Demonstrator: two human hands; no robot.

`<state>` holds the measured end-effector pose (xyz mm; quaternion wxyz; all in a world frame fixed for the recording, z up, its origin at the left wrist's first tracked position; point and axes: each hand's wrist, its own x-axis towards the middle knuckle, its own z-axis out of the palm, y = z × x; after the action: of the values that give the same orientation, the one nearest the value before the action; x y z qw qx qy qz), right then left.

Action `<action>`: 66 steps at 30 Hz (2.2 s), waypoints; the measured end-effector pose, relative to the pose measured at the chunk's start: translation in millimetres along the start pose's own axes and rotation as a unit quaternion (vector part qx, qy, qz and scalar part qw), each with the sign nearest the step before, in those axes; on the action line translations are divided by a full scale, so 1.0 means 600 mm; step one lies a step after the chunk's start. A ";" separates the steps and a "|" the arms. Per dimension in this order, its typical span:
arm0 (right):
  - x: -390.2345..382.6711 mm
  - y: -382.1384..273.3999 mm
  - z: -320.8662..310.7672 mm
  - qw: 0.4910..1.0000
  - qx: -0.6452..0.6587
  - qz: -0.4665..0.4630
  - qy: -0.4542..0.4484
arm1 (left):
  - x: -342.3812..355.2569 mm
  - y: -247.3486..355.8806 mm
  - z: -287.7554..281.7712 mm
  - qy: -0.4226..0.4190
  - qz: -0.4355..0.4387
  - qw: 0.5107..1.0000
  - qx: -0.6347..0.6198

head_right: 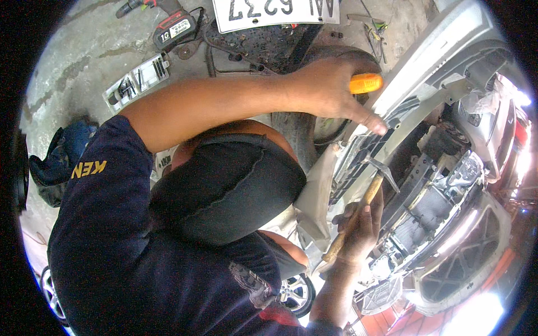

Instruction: The person uses a hammer and other tools to repair a detached car bumper. The person hammers at various points on the bumper, manipulates it by hand, and then walks to the open hood of a car to check parts.

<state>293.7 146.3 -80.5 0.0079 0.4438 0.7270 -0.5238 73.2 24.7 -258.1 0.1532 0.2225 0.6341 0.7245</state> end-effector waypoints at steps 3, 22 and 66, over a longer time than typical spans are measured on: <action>0.013 0.001 0.037 0.993 0.045 -0.028 0.106 | 0.016 0.017 0.005 -0.004 -0.004 1.000 -0.024; 0.017 0.032 0.024 0.991 0.116 0.064 -0.034 | 0.031 0.029 0.002 -0.072 -0.044 0.996 -0.006; -0.008 0.100 0.061 0.948 0.288 0.055 0.127 | -0.025 0.081 0.089 -0.117 -0.268 0.944 0.152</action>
<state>319.2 118.7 -140.2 -0.1840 0.5289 0.5147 -0.6492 116.5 55.4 -206.6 0.3793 0.1478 0.7503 0.5209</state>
